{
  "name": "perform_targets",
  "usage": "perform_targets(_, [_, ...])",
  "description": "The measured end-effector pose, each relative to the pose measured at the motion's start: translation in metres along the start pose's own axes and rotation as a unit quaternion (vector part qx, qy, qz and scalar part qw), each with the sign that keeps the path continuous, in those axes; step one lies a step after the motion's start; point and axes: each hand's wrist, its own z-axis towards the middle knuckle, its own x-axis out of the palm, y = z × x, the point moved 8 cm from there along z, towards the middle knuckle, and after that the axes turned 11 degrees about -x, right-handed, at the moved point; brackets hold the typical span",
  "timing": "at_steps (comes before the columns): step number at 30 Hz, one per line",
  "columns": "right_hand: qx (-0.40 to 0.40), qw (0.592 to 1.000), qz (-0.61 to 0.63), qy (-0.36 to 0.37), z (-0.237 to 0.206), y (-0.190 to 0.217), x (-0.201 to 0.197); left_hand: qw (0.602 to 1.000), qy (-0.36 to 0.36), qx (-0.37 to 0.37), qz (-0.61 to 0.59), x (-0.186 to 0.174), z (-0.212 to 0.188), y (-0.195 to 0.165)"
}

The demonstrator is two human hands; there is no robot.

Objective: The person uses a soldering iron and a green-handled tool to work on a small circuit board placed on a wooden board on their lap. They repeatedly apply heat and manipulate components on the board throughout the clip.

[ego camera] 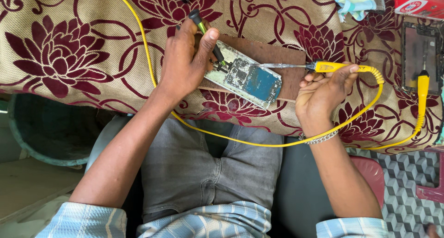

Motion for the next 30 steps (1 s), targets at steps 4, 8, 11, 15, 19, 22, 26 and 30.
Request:
perform_targets(4, [0.0,1.0,-0.003,-0.008,0.001,-0.001,-0.002,1.0,0.002,0.0,0.012,0.004,0.003,0.004])
perform_targets(8, [0.007,1.0,-0.001,-0.014,0.001,-0.002,-0.003,1.0,0.001,0.004,0.012,0.004,0.001,0.005])
perform_targets(11, [0.005,1.0,-0.005,-0.014,0.001,-0.001,-0.002,1.0,0.001,0.004,0.011,0.003,0.001,0.004])
perform_targets(15, [-0.003,1.0,-0.011,0.001,-0.002,0.001,0.002,1.0,0.003,0.0,0.008,0.003,0.002,0.003])
perform_targets(19, [-0.007,1.0,-0.017,0.002,-0.003,0.004,0.004,1.0,0.007,-0.01,0.004,0.004,0.003,0.003])
perform_targets(22, [-0.01,1.0,-0.017,0.006,-0.003,0.004,0.006,1.0,0.004,-0.003,0.001,0.003,0.003,0.001])
perform_targets(26, [-0.01,1.0,-0.019,0.008,-0.002,0.004,0.006,1.0,0.002,-0.007,0.003,0.003,0.003,0.001])
perform_targets(30, [-0.011,1.0,-0.017,0.014,-0.001,0.004,0.006,1.0,0.001,-0.001,-0.001,0.003,0.002,0.001])
